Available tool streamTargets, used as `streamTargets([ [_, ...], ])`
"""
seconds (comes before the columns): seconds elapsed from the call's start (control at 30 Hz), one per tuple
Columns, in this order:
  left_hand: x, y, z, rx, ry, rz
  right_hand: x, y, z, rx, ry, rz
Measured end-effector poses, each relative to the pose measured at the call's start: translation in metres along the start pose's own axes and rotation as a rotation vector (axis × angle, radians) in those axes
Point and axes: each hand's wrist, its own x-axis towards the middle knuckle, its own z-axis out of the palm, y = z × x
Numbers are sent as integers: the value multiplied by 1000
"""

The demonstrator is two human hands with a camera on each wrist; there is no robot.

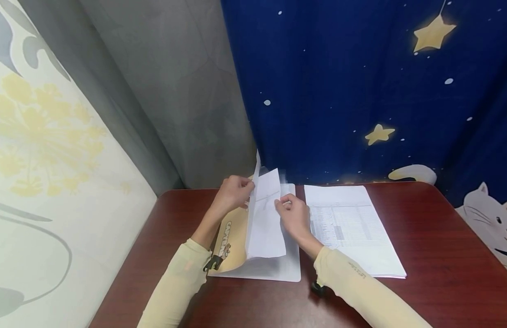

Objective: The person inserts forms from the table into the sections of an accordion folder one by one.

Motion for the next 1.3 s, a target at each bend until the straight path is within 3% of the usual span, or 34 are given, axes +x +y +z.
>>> streamTargets([
  [0.27,0,0,0,-2,5,9,2,-5,-11,63,-1,48],
  [0.43,0,0,0,-5,4,9,-1,-6,-23,67,3,10],
  [0.77,0,0,0,-21,-5,8,-10,-10,-68,75,-23,-24],
  [1.1,1,-1,-2,-29,-7,-3,-20,-9,-118,-54,-50,-58],
  [1.3,2,-2,-2,-42,-13,3,-26,-3,-146,-132,-62,-38],
])
